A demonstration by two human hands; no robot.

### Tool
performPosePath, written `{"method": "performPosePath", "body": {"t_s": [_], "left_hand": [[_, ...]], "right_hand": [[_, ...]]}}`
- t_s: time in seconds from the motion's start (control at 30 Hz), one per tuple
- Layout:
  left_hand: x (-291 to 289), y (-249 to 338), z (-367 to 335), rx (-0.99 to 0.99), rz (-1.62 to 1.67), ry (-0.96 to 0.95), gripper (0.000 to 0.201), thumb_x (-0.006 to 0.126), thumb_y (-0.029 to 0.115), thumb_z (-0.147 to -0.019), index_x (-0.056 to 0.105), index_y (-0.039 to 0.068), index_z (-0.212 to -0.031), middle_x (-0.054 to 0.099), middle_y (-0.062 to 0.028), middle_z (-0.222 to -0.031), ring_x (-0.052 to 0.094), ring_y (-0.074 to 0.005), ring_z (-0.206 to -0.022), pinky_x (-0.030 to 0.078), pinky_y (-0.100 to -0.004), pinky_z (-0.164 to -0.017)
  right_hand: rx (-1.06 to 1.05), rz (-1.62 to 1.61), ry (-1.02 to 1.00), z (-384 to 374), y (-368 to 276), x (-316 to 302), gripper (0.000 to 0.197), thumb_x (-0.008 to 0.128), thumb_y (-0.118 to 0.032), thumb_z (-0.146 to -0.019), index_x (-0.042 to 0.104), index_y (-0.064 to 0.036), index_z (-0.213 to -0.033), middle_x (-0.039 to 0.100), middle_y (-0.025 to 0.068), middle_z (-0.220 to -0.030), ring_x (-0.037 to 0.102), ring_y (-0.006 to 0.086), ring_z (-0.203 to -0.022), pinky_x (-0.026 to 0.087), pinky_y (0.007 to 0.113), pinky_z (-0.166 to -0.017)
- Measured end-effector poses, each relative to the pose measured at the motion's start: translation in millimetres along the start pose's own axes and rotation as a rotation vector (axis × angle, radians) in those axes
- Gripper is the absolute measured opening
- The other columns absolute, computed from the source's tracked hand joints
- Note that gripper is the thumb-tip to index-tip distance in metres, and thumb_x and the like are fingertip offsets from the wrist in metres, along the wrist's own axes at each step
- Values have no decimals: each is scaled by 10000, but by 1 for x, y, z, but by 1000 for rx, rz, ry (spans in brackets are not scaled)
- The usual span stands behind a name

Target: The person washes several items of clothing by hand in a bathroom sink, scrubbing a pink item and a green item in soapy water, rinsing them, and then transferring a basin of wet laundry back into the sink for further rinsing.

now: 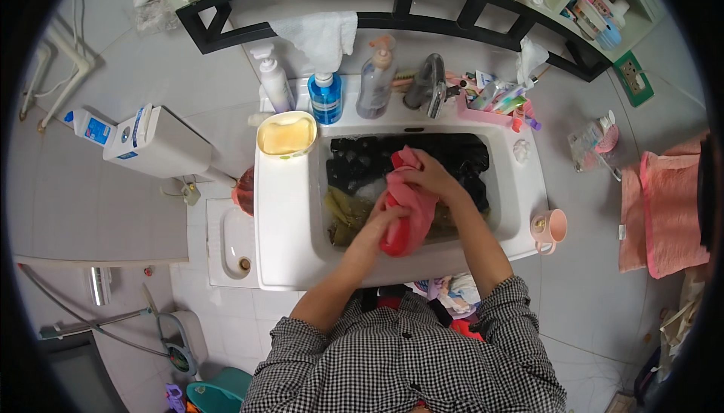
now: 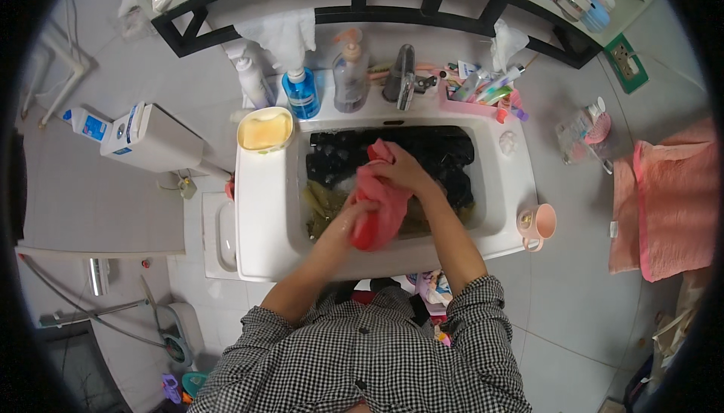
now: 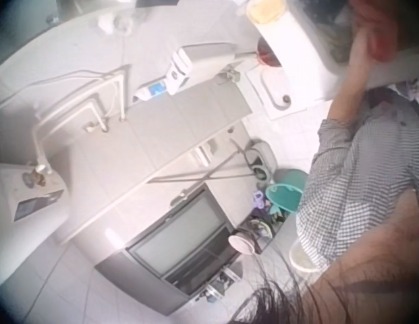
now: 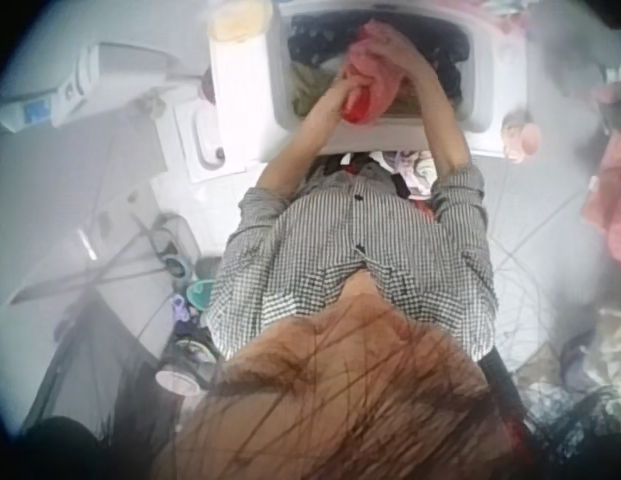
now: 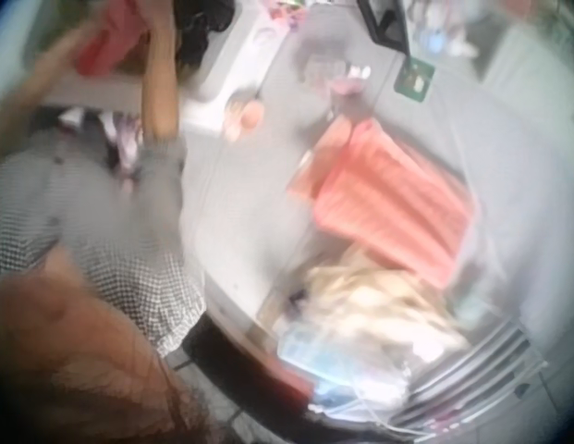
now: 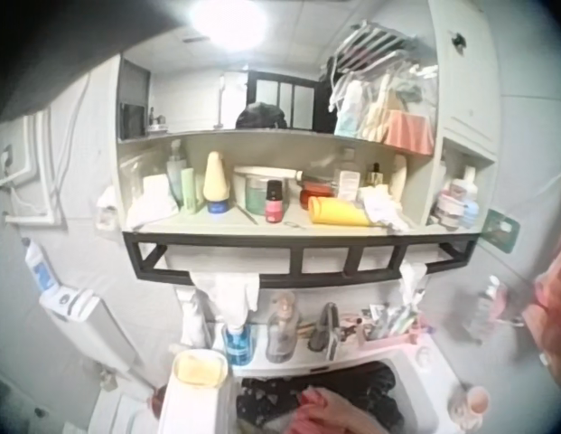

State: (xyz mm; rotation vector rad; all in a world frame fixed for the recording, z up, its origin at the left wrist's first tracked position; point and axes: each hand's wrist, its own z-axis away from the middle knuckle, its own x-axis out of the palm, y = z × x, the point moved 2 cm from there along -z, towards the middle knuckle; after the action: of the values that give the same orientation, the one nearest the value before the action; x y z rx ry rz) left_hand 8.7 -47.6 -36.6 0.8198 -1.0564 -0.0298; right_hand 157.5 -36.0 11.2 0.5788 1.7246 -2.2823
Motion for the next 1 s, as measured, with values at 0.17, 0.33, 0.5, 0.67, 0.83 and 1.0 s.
{"method": "performPosePath", "body": {"t_s": [0.17, 0.33, 0.5, 0.67, 0.83, 1.0], "left_hand": [[-22, 9, 2, -284, 814, -173, 407, 505, 169, -790, 440, 57, -1176, 508, -103, -1144, 485, -246, -1055, 380, -361, -921], [-3, 3, 5, -131, 1130, -374, 385, 429, 218, -850, 425, 46, -1194, 493, -120, -1181, 463, -244, -1093, 340, -360, -962], [4, 3, 18, -111, 1132, -413, 358, 391, 208, -883, 420, 29, -1192, 472, -116, -1205, 451, -224, -1112, 332, -328, -970], [11, 12, 26, -271, 545, -56, 329, 413, 174, -882, 435, 17, -1170, 476, -108, -1188, 467, -208, -1097, 362, -320, -946], [4, 5, 23, 48, 35, 228, 572, 553, 165, -773, 295, 105, -1280, 487, -104, -1146, 494, -204, -1044, 394, -321, -883], [-18, 3, 18, 178, -507, 228, 605, 603, 199, -720, 340, 97, -1255, 524, -113, -1089, 519, -211, -998, 412, -320, -836]], "right_hand": [[150, -886, 130, 6, 46, -13, 522, 510, -336, -841, 354, -76, -1266, 485, 90, -1169, 499, 209, -1027, 408, 346, -859], [-45, -1363, 166, 16, 45, 28, 597, 429, -537, -820, 396, -91, -1216, 466, 86, -1183, 439, 265, -1099, 357, 400, -930], [-370, -1603, -168, 21, -1, 32, 577, 346, -539, -846, 425, -76, -1181, 452, 142, -1205, 434, 297, -1103, 336, 432, -954], [-26, -1572, -147, 13, 61, 17, 387, 437, -336, -853, 473, -43, -1103, 510, 145, -1121, 481, 289, -1047, 370, 409, -931], [86, -1517, -159, 17, 47, 24, 286, 526, -183, -810, 497, -29, -1048, 532, 126, -1091, 510, 263, -1011, 399, 372, -909], [123, -1466, -135, 34, 25, 28, 369, 580, -206, -785, 479, -44, -1101, 528, 92, -1100, 503, 245, -1021, 387, 355, -919]]}}
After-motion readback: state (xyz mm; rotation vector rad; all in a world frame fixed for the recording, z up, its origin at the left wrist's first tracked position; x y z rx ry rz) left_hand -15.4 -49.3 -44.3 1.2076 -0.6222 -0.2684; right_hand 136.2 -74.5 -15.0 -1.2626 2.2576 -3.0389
